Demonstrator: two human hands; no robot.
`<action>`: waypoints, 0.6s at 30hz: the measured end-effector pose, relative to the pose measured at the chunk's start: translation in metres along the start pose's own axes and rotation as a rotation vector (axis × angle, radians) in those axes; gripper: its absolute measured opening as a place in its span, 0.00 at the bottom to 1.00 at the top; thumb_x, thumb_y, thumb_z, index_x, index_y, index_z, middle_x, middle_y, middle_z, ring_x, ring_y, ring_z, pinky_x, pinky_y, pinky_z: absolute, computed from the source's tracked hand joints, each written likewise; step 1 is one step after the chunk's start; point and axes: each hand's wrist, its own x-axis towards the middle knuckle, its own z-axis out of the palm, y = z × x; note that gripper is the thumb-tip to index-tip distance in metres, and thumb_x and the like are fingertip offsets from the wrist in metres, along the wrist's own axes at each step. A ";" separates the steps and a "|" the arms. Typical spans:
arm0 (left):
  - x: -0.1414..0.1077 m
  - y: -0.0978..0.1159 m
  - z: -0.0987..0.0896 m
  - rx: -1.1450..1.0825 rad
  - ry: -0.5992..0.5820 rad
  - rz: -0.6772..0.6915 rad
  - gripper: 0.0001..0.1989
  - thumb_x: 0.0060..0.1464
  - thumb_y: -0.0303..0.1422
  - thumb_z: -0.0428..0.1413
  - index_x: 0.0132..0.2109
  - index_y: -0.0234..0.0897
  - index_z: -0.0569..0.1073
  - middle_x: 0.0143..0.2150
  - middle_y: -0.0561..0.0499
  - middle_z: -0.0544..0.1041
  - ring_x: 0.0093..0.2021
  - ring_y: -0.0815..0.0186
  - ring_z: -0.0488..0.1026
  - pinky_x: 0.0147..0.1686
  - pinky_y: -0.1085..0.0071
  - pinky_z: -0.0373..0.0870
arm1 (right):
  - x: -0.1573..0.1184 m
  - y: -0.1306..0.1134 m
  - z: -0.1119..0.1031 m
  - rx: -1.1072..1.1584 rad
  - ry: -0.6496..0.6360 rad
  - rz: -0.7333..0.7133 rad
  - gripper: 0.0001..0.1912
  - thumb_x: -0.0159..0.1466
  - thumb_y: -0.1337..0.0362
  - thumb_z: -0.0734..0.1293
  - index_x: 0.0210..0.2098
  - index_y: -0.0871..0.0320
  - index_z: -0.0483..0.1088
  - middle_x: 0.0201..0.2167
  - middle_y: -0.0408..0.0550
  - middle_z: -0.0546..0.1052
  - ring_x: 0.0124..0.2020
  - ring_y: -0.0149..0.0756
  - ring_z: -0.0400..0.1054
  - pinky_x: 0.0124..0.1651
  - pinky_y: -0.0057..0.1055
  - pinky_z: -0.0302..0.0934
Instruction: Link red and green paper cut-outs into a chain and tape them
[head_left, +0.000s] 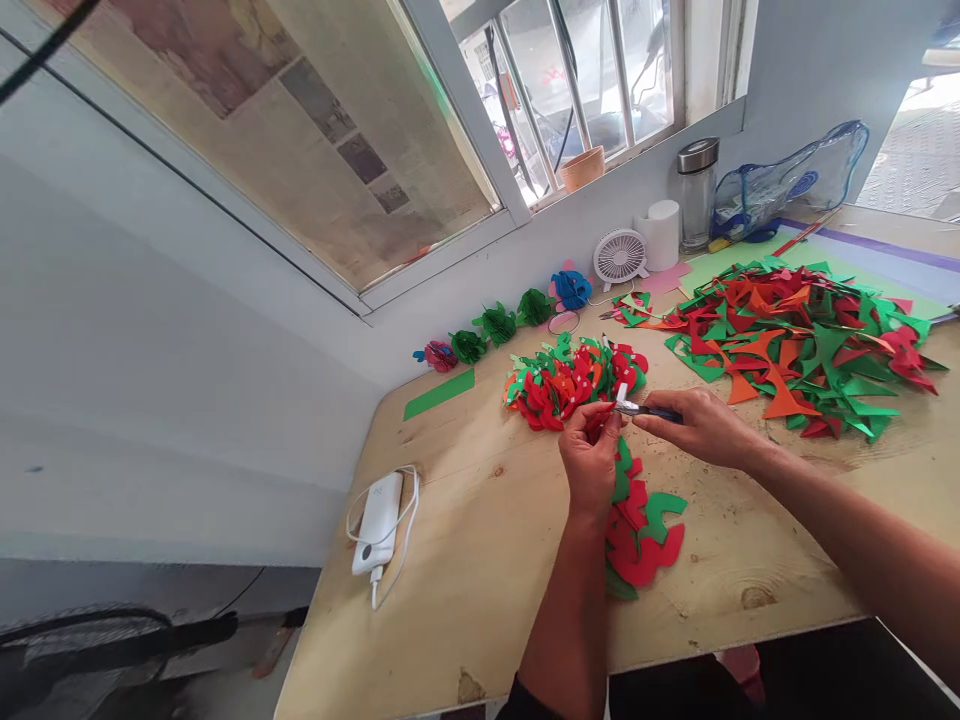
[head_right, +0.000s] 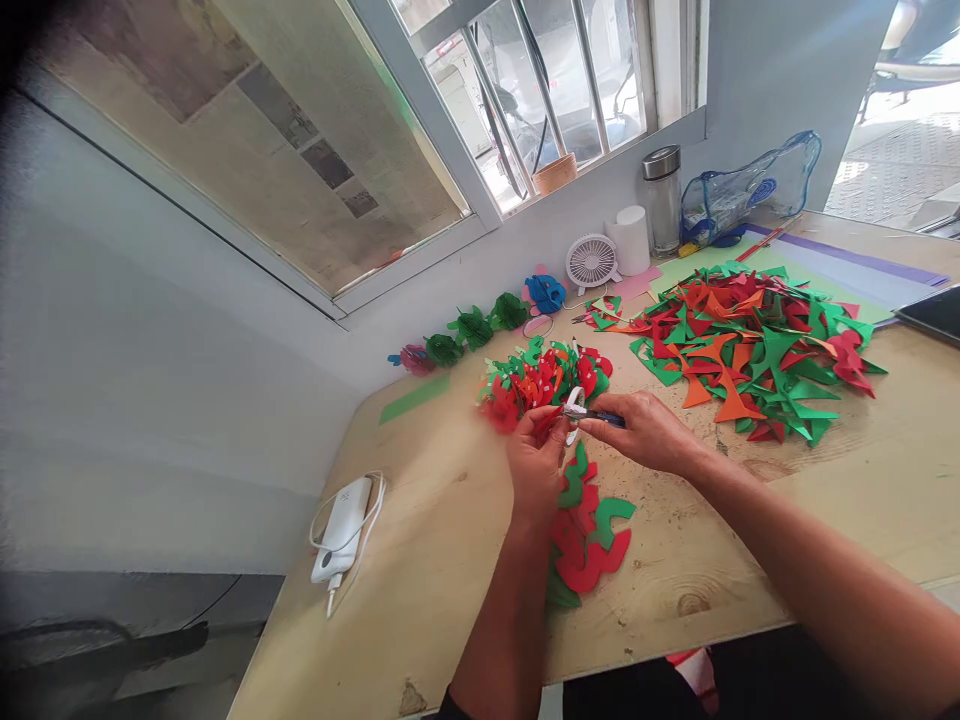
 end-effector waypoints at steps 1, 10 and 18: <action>0.000 0.000 0.000 -0.001 -0.002 -0.001 0.12 0.45 0.37 0.63 0.36 0.35 0.75 0.31 0.49 0.77 0.33 0.67 0.75 0.38 0.70 0.71 | 0.000 0.000 0.000 -0.001 0.003 0.006 0.18 0.62 0.51 0.59 0.24 0.58 0.66 0.16 0.38 0.61 0.19 0.26 0.51 0.23 0.25 0.46; 0.000 0.000 0.000 -0.001 0.013 0.011 0.12 0.44 0.38 0.63 0.34 0.35 0.75 0.30 0.50 0.77 0.32 0.68 0.75 0.35 0.71 0.71 | -0.001 0.004 0.003 -0.076 0.051 0.004 0.18 0.61 0.50 0.60 0.26 0.57 0.66 0.16 0.39 0.62 0.19 0.26 0.51 0.23 0.26 0.44; 0.002 -0.003 0.000 -0.015 0.021 0.008 0.14 0.43 0.39 0.63 0.35 0.35 0.74 0.29 0.49 0.78 0.31 0.68 0.75 0.34 0.72 0.71 | -0.001 0.002 0.001 -0.071 0.031 0.004 0.18 0.62 0.50 0.59 0.25 0.57 0.66 0.16 0.39 0.62 0.19 0.26 0.51 0.23 0.26 0.44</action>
